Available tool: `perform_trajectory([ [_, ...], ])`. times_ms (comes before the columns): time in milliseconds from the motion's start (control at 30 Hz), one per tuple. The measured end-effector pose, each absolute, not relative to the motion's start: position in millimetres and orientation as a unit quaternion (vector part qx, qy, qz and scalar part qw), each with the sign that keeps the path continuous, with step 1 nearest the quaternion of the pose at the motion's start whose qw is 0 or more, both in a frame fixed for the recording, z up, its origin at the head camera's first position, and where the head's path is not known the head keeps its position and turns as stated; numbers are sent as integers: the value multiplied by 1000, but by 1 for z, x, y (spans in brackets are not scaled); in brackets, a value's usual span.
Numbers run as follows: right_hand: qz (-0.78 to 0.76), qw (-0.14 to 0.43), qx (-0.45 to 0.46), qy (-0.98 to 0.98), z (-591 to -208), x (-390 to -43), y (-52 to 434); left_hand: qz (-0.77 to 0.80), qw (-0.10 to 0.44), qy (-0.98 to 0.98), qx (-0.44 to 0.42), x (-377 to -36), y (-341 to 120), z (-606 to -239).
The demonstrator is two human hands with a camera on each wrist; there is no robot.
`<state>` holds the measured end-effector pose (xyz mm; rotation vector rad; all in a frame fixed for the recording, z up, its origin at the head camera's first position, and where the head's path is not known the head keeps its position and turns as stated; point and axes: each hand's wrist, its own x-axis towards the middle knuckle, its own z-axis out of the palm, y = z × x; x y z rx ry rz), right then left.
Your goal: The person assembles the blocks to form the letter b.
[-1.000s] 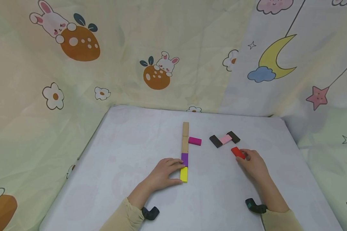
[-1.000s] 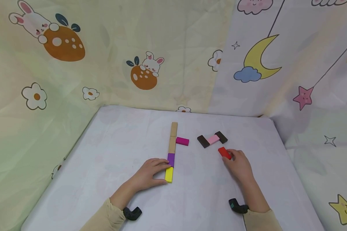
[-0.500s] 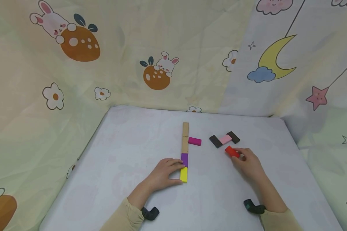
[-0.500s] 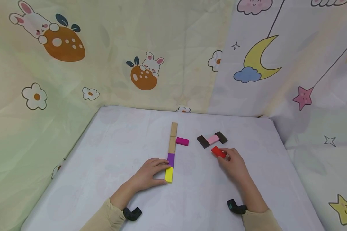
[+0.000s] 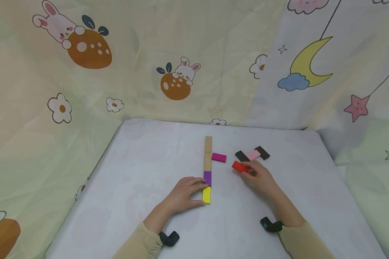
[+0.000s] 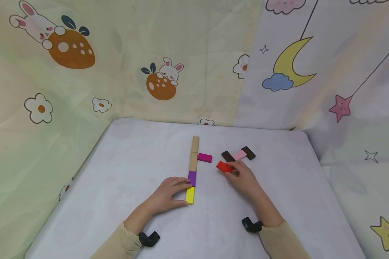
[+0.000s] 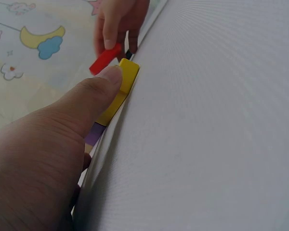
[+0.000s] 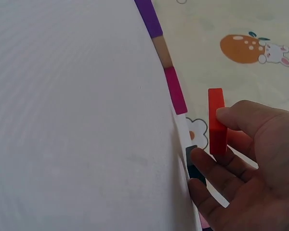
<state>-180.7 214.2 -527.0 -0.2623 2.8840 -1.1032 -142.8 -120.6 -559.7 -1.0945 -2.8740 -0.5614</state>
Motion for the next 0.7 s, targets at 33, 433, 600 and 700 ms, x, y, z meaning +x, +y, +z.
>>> perform_trajectory([
  [33,-358,20,-88,929,-527,-182,213,-182,8,-919,-350,-143,-121,-560],
  [433,-356,23,-61,932,-536,-199,214,-179,2,-921,-346,-143,-120,-559],
  [600,-356,18,-42,933,-539,-209,217,-179,-1,-921,-345,-143,-120,-559],
  [700,-361,12,-43,931,-539,-215,219,-181,-2,-921,-345,-143,-120,-559],
])
